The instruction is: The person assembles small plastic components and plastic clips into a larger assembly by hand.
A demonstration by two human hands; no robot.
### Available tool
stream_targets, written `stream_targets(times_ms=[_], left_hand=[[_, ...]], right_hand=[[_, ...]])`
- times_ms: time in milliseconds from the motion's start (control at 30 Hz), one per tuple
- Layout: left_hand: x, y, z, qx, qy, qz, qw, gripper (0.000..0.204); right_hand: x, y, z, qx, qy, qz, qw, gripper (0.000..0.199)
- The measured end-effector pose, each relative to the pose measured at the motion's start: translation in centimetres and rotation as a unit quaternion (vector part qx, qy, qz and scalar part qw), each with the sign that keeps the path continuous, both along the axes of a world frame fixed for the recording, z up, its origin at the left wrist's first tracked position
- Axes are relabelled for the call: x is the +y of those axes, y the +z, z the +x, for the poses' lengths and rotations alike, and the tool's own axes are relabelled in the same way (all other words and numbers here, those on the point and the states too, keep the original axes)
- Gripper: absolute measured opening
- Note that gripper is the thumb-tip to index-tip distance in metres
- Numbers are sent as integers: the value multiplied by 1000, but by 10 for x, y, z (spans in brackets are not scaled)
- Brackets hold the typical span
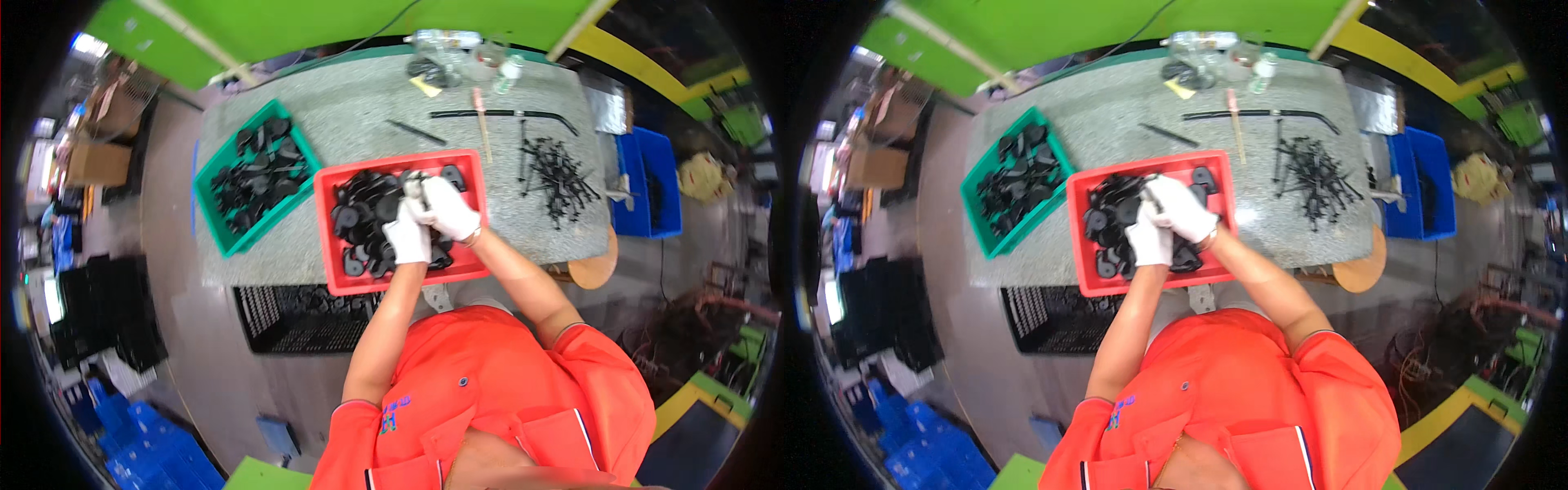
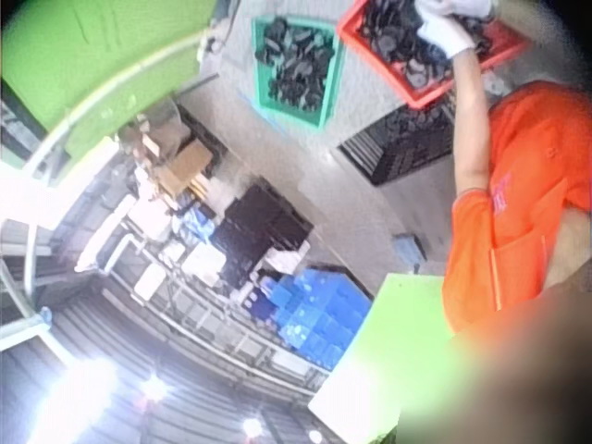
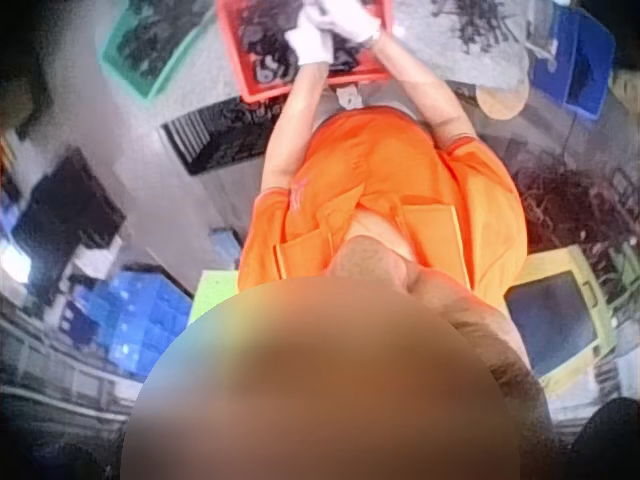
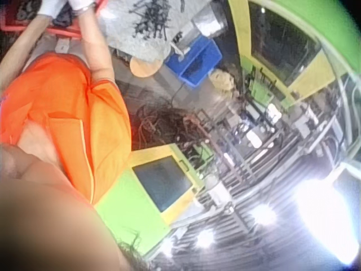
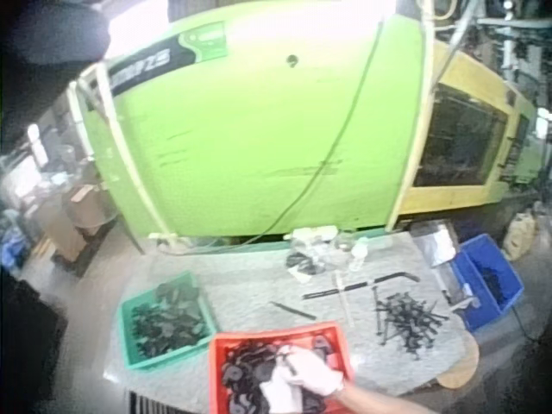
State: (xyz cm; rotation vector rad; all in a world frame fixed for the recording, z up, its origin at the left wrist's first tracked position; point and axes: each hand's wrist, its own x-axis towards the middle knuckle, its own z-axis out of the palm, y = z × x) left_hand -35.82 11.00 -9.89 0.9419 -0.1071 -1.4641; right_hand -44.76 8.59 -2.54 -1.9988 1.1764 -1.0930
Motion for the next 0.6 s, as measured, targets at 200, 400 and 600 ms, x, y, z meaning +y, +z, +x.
stream_targets(times_ms=[200,400,600], left_hand=[[2,35,6,86,-125,33,988,25],[3,44,9,-148,-104,-5,983,47],[9,62,26,-618,-157,-330,696,99]], right_hand=[[-1,-21,7,-324,-34,134,936,27],[-12,-3,-26,-751,94,416,504,32],[-20,-6,-14,-807,139,409,403,39]])
